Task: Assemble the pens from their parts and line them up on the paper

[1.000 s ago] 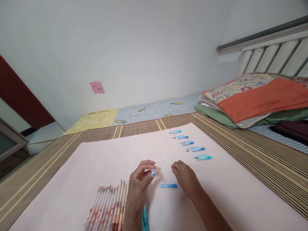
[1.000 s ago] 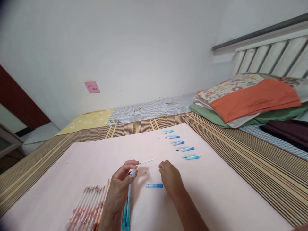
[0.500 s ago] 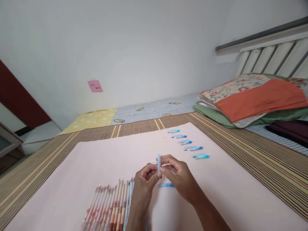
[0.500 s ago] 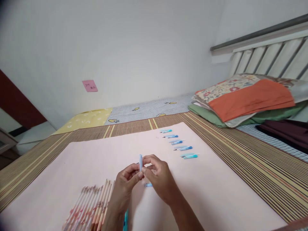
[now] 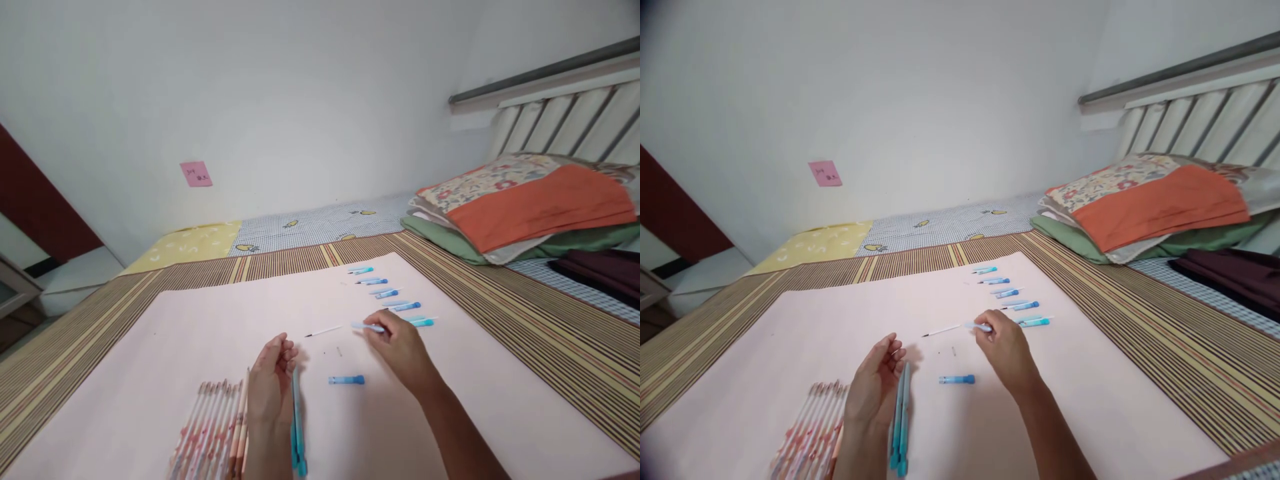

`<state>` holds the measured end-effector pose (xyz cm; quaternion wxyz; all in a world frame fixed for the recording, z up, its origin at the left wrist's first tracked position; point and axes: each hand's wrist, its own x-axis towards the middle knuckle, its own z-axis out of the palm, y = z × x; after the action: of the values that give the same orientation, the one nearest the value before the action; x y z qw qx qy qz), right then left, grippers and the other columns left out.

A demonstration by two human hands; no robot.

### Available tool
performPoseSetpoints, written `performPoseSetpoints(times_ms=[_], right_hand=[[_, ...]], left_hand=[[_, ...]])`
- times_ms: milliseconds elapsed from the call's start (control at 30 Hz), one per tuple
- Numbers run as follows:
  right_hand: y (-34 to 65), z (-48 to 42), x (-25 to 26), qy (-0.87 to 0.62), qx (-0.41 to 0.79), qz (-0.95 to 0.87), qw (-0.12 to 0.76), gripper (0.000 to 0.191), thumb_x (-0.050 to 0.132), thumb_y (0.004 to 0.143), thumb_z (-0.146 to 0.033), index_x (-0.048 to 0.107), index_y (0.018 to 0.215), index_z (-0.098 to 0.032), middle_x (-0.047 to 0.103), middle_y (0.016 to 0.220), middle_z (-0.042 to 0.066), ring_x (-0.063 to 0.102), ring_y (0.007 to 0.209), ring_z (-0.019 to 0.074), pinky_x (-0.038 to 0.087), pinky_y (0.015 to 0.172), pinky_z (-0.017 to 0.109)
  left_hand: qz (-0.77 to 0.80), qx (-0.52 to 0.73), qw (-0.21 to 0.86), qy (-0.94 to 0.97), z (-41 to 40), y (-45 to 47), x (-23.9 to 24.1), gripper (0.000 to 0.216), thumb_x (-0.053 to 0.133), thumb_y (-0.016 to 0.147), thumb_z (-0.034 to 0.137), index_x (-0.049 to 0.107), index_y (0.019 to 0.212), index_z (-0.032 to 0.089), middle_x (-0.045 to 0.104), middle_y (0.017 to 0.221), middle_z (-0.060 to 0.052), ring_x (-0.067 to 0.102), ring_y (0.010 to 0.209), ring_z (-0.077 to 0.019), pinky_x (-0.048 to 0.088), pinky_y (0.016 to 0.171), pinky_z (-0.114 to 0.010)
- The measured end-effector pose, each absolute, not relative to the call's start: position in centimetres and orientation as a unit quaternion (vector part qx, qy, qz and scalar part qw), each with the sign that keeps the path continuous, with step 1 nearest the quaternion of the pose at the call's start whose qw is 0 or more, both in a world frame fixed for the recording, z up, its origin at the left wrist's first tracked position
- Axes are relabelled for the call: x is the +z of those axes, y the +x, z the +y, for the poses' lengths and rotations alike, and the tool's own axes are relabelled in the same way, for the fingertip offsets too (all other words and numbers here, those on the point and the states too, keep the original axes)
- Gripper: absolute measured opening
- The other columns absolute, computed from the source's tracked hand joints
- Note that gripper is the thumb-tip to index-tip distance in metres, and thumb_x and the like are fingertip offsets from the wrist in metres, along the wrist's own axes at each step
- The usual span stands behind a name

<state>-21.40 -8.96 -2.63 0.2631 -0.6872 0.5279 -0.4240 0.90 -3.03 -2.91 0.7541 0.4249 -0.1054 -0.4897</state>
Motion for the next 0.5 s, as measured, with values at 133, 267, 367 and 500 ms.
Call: performPoseSetpoints(times_ms=[133, 267, 367, 500], right_hand=[[-20.6, -9.4, -4.3, -0.691, -0.378, 0.549, 0.281, 0.006, 0.055, 0.069, -0.018, 0.060, 0.066, -0.020, 0.056, 0.062, -0.001, 0.050, 0.056, 0.0147, 0.036, 0.053, 0.025], [-20.8, -9.6, -4.5, -0.679, -0.377, 0.550, 0.307, 0.013, 0.053, 0.072, -0.022, 0.064, 0.078, -0.020, 0.052, 0.060, -0.003, 0.046, 0.054, 0.0139, 0.034, 0.050, 0.024], [-21.0, -9.7, -4.5, -0.677, -0.370, 0.551, 0.319, 0.011, 0.053, 0.072, -0.023, 0.063, 0.073, -0.020, 0.050, 0.058, -0.003, 0.045, 0.053, 0.0139, 0.034, 0.050, 0.024], [-21.2, -9.7, -4.7, -0.672, -0.374, 0.558, 0.312, 0.011, 0.053, 0.074, -0.026, 0.063, 0.073, -0.020, 0.051, 0.058, -0.003, 0.045, 0.053, 0.0146, 0.033, 0.050, 0.024]], left_hand=[[-0.113, -0.507, 0.745, 0.418, -3.1, 0.4, -2.9, 0.022, 0.080, 0.067, 0.023, 0.072, 0.084, 0.011, 0.066, 0.072, -0.004, 0.061, 0.061, -0.0106, 0.048, 0.052, -0.017], [-0.116, -0.511, 0.742, 0.417, -3.1, 0.1, -2.9, 0.022, 0.079, 0.068, 0.023, 0.072, 0.084, 0.010, 0.066, 0.072, -0.004, 0.060, 0.061, -0.0104, 0.047, 0.052, -0.016], [-0.115, -0.512, 0.741, 0.420, -3.1, 0.2, -3.0, 0.021, 0.078, 0.069, 0.023, 0.072, 0.084, 0.010, 0.066, 0.072, -0.005, 0.060, 0.061, -0.0107, 0.047, 0.051, -0.016], [-0.114, -0.505, 0.744, 0.421, -3.0, 0.2, -3.0, 0.021, 0.078, 0.069, 0.023, 0.072, 0.085, 0.010, 0.066, 0.072, -0.005, 0.060, 0.061, -0.0105, 0.047, 0.052, -0.016]])
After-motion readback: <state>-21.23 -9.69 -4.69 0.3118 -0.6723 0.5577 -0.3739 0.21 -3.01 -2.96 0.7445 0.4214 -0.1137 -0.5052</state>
